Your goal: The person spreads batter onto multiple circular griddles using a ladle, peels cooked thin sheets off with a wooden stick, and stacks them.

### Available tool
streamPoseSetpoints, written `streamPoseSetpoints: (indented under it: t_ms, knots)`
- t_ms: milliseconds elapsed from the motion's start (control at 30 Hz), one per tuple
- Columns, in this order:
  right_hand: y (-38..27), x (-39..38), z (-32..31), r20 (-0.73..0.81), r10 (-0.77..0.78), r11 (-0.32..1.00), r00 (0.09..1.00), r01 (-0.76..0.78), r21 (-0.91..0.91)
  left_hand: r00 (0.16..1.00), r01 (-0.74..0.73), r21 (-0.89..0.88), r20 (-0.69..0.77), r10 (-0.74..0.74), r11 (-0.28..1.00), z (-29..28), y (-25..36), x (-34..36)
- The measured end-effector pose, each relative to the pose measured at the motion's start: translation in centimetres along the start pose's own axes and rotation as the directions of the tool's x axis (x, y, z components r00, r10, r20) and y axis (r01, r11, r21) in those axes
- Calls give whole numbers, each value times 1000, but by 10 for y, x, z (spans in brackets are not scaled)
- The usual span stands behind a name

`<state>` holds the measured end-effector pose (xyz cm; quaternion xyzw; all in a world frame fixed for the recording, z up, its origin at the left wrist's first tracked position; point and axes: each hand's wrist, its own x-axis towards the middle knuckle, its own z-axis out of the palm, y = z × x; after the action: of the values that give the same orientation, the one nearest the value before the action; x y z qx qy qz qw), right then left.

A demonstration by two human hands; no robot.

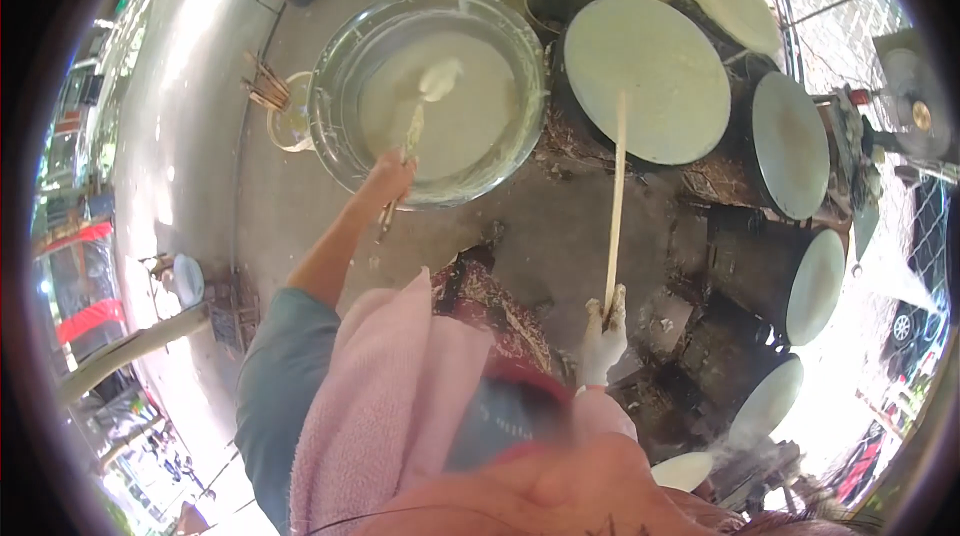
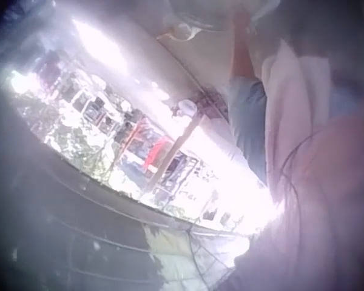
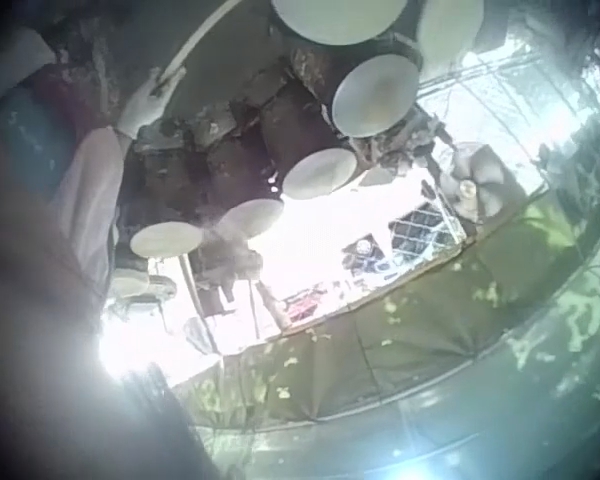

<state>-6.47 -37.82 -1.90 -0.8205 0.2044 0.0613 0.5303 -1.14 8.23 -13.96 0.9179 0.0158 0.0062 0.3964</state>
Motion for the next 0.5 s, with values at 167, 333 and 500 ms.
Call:
streamPoseSetpoints:
  t_ms: [167,333,500]
  knots:
    - [2,0,47,72,91,996,993,-93,18,988,-66,478,151,-8,876,1,-10,47]
    - [3,-2,51,122,189,981,974,-180,-79,995,-78,543,-12,101,836,93,-108,111]
    - [12,-2,51,158,260,965,952,-261,-18,813,208,364,452,-368,908,83,-130,91]
